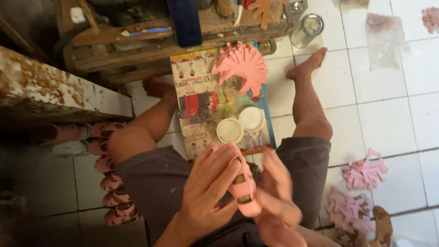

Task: The person sits on the floor assembling pink strap sandals, pressing and fitting the pink straps onto a wooden sole and turning the sandal over to check the fit. They place finished sandals on a table with other completed sandals and pick up another to continue.

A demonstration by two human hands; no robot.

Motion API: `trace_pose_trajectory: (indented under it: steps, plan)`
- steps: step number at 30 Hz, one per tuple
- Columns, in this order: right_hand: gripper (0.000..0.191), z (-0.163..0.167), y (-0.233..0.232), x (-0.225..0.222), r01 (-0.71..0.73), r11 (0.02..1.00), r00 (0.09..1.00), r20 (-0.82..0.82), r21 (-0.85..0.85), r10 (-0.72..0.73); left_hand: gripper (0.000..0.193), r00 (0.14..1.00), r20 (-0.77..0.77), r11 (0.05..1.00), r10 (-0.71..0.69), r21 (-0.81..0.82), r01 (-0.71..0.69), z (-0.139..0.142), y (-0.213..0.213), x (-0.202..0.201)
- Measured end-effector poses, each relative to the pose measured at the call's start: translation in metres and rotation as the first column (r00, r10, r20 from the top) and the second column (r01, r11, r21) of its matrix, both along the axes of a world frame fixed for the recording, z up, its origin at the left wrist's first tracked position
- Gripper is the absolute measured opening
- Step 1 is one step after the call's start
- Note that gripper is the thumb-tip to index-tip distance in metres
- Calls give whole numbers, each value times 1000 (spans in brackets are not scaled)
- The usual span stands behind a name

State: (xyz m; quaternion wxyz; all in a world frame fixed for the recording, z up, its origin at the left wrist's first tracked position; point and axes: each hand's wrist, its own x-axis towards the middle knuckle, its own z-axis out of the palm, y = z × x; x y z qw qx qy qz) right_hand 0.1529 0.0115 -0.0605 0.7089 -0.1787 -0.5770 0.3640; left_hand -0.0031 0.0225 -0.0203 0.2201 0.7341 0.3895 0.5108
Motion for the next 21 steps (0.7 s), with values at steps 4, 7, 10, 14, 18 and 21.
trace_pose_trajectory:
  steps: [4, 7, 10, 14, 18, 21]
  plan:
    - [73, -4, 12, 15, -29, 991, 987, 151, -129, 48, 71, 998, -57, 997, 7, -80, -12, 6, -1, 8]
    - [71, -10, 12, 27, 58, 995, 972, 233, -86, -36, 70, 1000, 24, 989, 1, -145, 2, 9, -1, 15]
    - [69, -16, 11, 32, 120, 993, 964, 237, 12, -120, 72, 999, 36, 980, -29, -195, 36, 13, -2, 14]
    - [63, -18, 11, 35, 138, 990, 946, 299, -29, -123, 72, 987, 131, 905, -90, -403, 136, 21, -4, 12]
    - [57, -19, 12, 38, 248, 965, 882, 392, 87, -262, 73, 973, 213, 834, -91, -517, 191, 27, -3, 13]
    - [45, -20, 13, 43, 166, 963, 854, 519, -215, -31, 76, 975, 206, 721, -88, -662, 205, 29, -1, 15]
